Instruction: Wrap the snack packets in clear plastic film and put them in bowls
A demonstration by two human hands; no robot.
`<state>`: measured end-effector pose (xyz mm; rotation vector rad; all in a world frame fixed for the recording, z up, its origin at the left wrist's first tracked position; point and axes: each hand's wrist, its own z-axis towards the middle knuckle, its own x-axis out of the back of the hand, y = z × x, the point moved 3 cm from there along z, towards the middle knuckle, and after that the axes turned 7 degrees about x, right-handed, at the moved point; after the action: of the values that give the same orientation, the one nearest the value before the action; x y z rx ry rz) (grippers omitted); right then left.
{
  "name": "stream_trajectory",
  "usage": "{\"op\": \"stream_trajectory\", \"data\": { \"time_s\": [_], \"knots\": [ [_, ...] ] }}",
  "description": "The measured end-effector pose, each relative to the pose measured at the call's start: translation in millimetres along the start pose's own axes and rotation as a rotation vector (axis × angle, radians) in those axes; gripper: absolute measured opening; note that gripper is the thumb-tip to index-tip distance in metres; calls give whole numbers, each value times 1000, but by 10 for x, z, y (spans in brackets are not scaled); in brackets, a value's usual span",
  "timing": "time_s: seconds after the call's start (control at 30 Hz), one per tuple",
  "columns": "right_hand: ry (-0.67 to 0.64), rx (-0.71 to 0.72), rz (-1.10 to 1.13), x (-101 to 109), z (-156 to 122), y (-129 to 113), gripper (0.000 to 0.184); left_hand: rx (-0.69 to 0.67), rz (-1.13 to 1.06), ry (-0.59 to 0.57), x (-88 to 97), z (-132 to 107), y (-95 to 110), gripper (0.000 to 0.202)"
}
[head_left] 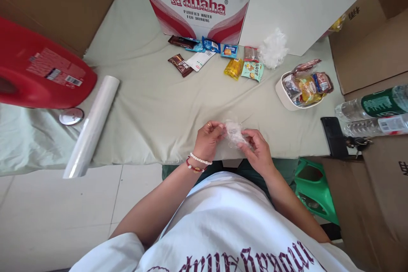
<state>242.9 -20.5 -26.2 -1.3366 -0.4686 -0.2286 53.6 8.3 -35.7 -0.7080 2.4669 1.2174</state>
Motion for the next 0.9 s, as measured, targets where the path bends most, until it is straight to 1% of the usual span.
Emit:
{"op": "stream_trajectory", "data": {
  "time_s": [0.03,0.07,0.1,0.17,0.23,0.33,0.37,0.43,0.5,0.57,0.6,0.67,0.7,0.73,0.83,0.87,0.9],
  "knots": [
    [4,19,-28,-7,7,-9,42,-9,-38,-8,-1,8,27,47],
    [7,24,-49,-12,6,-4,44,-8,-77,-29,-3,14,53,46],
    [7,18,-64,-14,-4,13,42,-1,-110,-58,-4,21,78,45],
    [5,0,-88,1,-47,66,26,9,-175,-81,19,41,123,42],
    [-2,9,-122,46,-110,108,18,9,-248,-30,85,75,153,39],
    [8,32,-175,147,-208,104,17,10,-297,68,193,122,154,33],
    [28,29,-189,177,-232,80,17,2,-286,86,210,127,144,32],
    [116,37,-233,208,-249,-9,19,-43,-236,105,200,111,111,32],
    [201,91,-305,168,-209,-133,23,-105,-178,117,138,64,55,32],
    [237,140,-376,60,-99,-228,37,-155,-128,122,48,9,-10,33],
    [245,142,-399,-2,-23,-244,45,-177,-104,127,7,-15,-37,33],
    [270,93,-413,-95,148,-206,56,-212,-63,139,-43,-43,-63,33],
    [263,56,-399,-125,234,-157,57,-229,-45,153,-46,-47,-57,32],
    [222,15,-360,-149,316,-95,53,-241,-27,172,-32,-45,-37,32],
    [11,-122,-122,-162,487,93,32,-249,19,237,88,-14,79,31],
    [-20,-166,-34,-135,516,133,28,-250,39,255,142,-1,130,31],
    [-10,-212,57,-93,534,159,27,-251,61,267,196,11,182,30]
  ]
}}
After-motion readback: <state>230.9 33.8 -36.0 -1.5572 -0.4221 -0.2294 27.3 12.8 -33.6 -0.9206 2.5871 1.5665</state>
